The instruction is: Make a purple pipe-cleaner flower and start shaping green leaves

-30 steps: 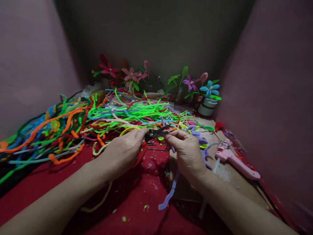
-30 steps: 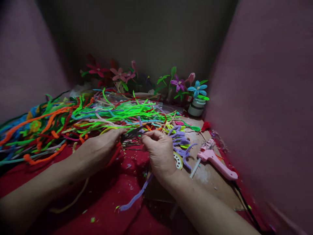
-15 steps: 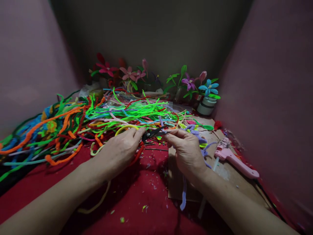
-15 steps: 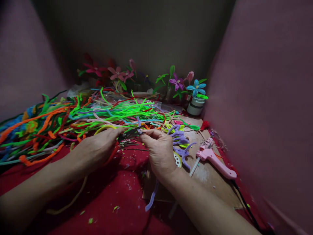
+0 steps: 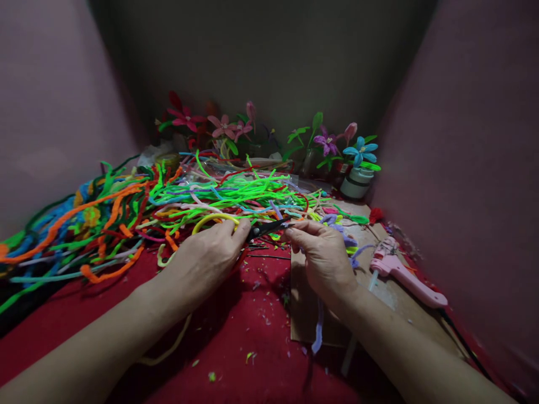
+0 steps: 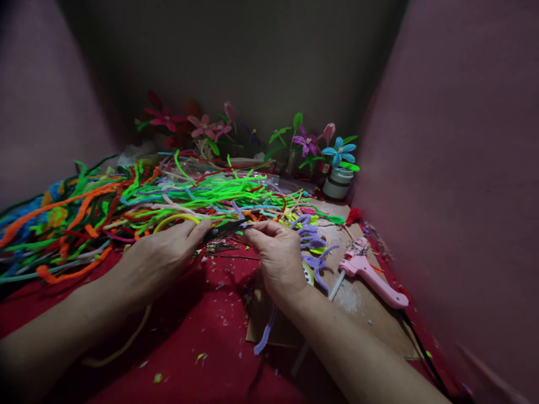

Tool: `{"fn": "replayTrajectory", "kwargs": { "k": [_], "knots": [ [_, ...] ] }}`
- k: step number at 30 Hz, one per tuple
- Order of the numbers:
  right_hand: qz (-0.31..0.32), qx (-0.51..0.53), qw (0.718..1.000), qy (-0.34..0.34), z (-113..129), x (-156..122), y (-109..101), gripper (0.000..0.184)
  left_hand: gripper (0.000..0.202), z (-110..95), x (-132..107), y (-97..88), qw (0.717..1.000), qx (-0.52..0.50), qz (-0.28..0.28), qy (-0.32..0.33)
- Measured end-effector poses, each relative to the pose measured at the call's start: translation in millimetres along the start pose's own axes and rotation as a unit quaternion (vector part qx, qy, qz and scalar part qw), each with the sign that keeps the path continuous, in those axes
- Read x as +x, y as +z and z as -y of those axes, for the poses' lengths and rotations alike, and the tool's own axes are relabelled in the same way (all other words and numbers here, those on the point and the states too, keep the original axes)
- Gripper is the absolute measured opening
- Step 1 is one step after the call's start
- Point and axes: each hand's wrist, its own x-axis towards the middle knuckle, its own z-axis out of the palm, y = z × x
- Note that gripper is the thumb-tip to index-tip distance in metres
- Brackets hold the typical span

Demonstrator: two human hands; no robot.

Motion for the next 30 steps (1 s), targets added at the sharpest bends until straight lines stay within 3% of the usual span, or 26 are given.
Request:
{"fn": "replayTrajectory", "kwargs": {
  "k": [11, 16, 20, 24, 26, 27, 30],
  "knots": [
    [-0.007, -0.045, 0.999, -0.018, -0.2, 0.2, -1.2, 0.002, 0.037, -3.2, -1.8, 1.4, 1.000, -0.004, 0.009, -0.010],
    [-0.008, -0.045, 0.999, -0.020, -2.1, 1.5, -2.4, 0.003, 0.036, -6.4, -2.9, 0.7, 0.998, -0.036, 0.056, -0.019],
    [0.005, -0.017, 1.000, -0.014, -2.9, 2.5, -2.2, 0.004, 0.037, -5.3, -5.6, 7.5, 0.989, -0.105, 0.091, -0.050],
    [0.016, -0.015, 1.000, -0.021, -0.7, 1.6, -1.1, 0.005, 0.033, 3.0, -5.5, 12.0, 0.962, -0.236, 0.061, -0.120],
    [0.019, -0.021, 0.999, -0.029, 0.4, 0.1, -0.3, 0.004, 0.028, 5.1, -2.3, 9.3, 0.907, -0.370, 0.043, -0.196],
    [0.022, -0.024, 0.999, -0.033, 0.7, -1.0, 0.0, 0.004, 0.027, 4.7, 0.0, 6.8, 0.855, -0.460, 0.040, -0.237],
    [0.046, -0.035, 0.997, -0.049, -0.2, -5.3, 1.2, 0.002, 0.033, -2.0, 7.3, -1.6, 0.626, -0.708, 0.032, -0.326]
  ]
}}
